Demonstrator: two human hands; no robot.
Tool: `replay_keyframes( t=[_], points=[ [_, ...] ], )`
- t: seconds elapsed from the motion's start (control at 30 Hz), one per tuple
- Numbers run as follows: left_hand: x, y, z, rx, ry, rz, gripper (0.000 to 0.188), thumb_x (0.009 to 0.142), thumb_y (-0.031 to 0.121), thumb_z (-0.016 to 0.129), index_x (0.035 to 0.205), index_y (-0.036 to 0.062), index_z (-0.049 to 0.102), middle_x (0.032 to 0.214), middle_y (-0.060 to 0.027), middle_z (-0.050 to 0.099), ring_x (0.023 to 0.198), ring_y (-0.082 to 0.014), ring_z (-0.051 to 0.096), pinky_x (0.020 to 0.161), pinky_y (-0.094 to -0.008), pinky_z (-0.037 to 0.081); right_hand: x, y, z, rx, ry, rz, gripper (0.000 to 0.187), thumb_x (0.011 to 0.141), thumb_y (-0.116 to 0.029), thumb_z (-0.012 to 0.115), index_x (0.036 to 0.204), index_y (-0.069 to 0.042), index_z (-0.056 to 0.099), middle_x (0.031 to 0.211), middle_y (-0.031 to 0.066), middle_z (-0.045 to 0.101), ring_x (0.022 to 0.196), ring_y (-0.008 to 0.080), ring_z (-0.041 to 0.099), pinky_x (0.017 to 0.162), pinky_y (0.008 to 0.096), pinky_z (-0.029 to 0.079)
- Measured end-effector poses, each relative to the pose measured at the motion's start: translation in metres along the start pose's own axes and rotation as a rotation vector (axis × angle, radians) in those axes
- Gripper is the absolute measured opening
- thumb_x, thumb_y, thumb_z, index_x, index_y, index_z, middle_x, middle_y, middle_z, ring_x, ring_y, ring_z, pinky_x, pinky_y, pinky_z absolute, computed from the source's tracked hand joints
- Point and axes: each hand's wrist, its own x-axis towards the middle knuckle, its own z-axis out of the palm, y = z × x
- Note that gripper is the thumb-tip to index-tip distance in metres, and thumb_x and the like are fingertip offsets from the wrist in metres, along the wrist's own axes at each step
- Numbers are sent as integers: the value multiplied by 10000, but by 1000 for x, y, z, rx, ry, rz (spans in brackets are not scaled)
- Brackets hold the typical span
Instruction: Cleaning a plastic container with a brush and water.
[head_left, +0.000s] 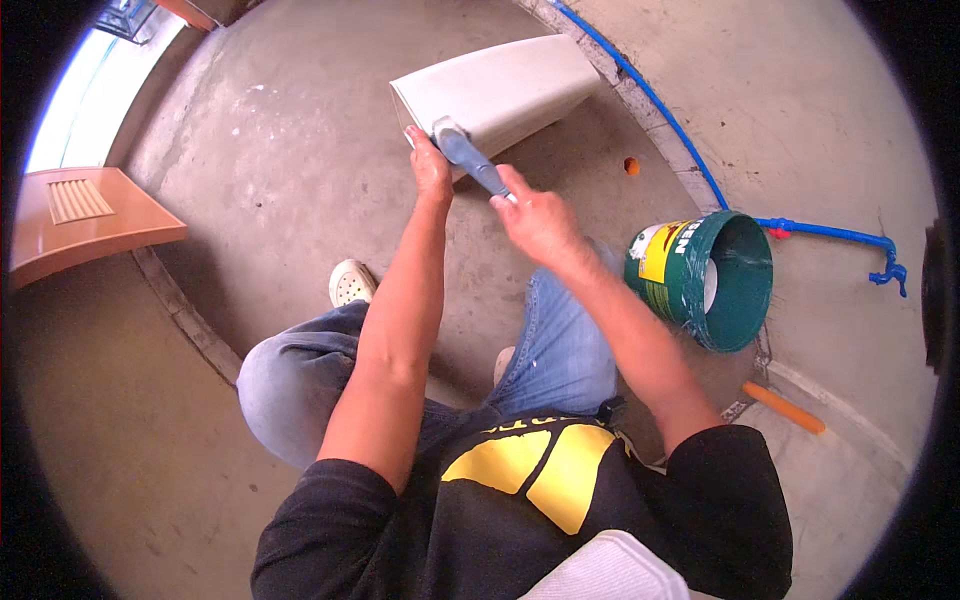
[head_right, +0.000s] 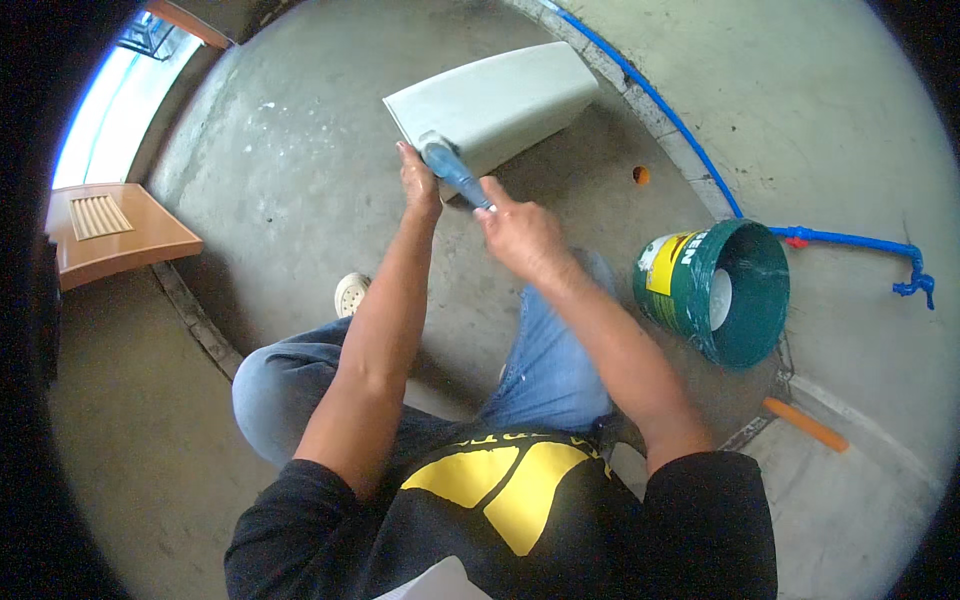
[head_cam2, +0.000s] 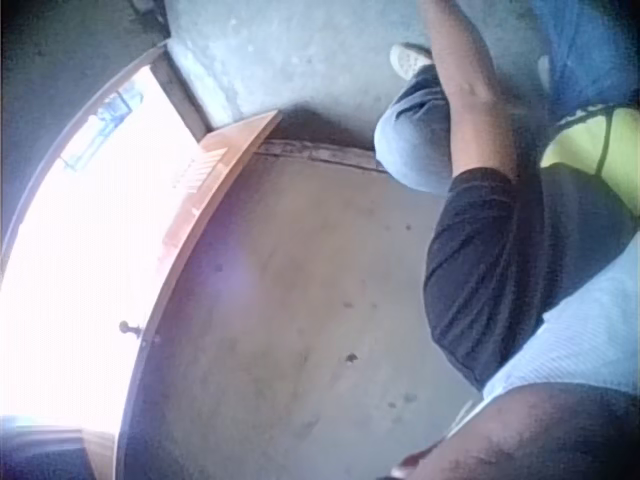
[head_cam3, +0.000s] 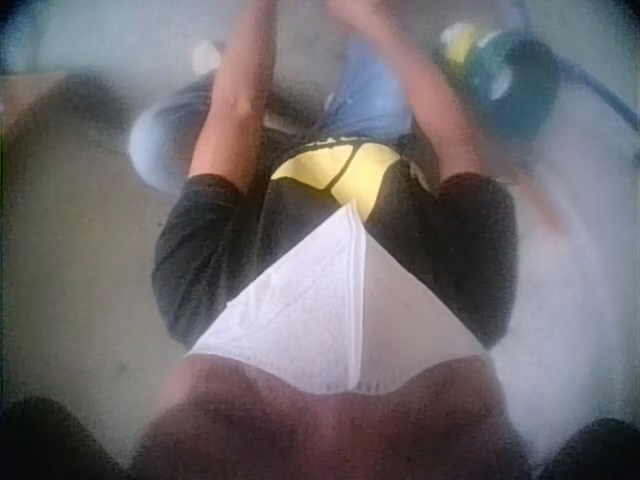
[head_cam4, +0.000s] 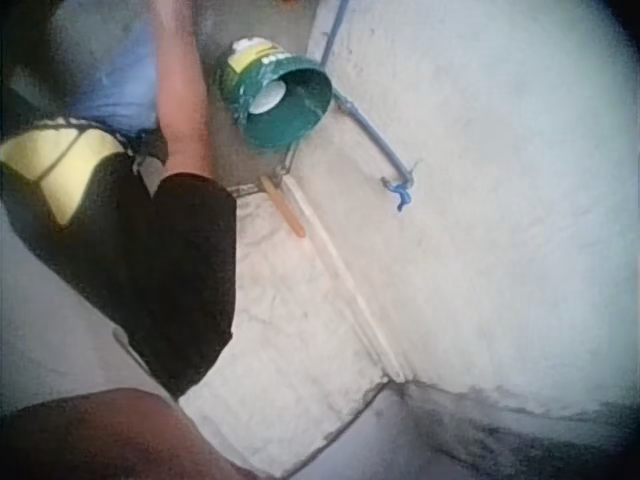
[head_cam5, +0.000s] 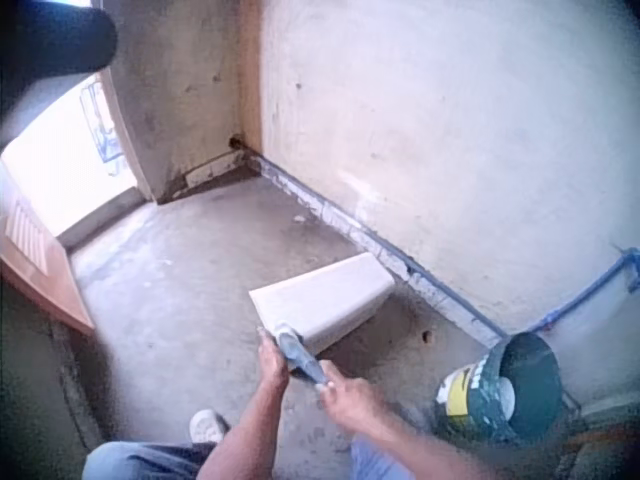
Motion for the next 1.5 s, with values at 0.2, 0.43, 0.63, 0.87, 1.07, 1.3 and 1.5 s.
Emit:
replay_keyframes(
  t=[0.2,0.43,0.63,0.87,1.07,1.3,1.5],
  points=[
    [-8,-11,24,384,-118,-42,908,881,708,354,1189,-129,525,1137,-233,573,1069,-297,535,945,-381,393,64,170,-65,-100,491,234,396,906,-348,532,1227,-119,492,923,223,660,878,427,631,760,510,486],
    [21,3,2,190,-7,-68,816,903,631,419,1068,-149,592,1013,-223,629,960,-245,564,839,-354,440,13,2,-4,102,61,42,362,904,-350,539,1215,-176,479,819,228,644,769,449,623,677,529,498],
    [6,51,30,129,-50,-254,804,919,604,386,1314,-96,417,1317,-234,482,1195,-345,485,992,-438,373,51,101,-58,-33,408,236,409,887,-381,538,1214,-135,523,931,225,654,864,427,629,737,521,494],
    [56,72,9,34,-113,-386,764,941,602,306,1414,3,312,1428,-209,373,1301,-391,375,1059,-514,301,76,99,-59,91,442,195,551,915,-415,473,1318,-39,474,1167,241,590,1080,408,566,933,459,429],
    [59,41,2,179,-69,-35,667,932,520,451,1209,-83,520,1175,-198,574,1053,-285,547,903,-397,431,84,75,-4,149,325,248,473,914,-344,482,1324,-110,451,1060,264,619,984,446,594,867,507,468],
    [68,-8,-41,50,140,-172,549,962,433,419,1142,-63,568,1077,-171,615,955,-268,577,825,-397,459,52,-14,28,-88,-159,27,512,907,-442,486,1357,-201,451,959,223,651,893,406,631,811,504,493],
    [55,-14,-14,120,102,-298,590,954,462,408,1203,-60,524,1183,-205,574,1051,-291,554,849,-407,454,137,108,-32,-157,180,247,403,925,-347,486,1216,-73,532,995,211,656,961,382,630,834,491,492]
  ],
)
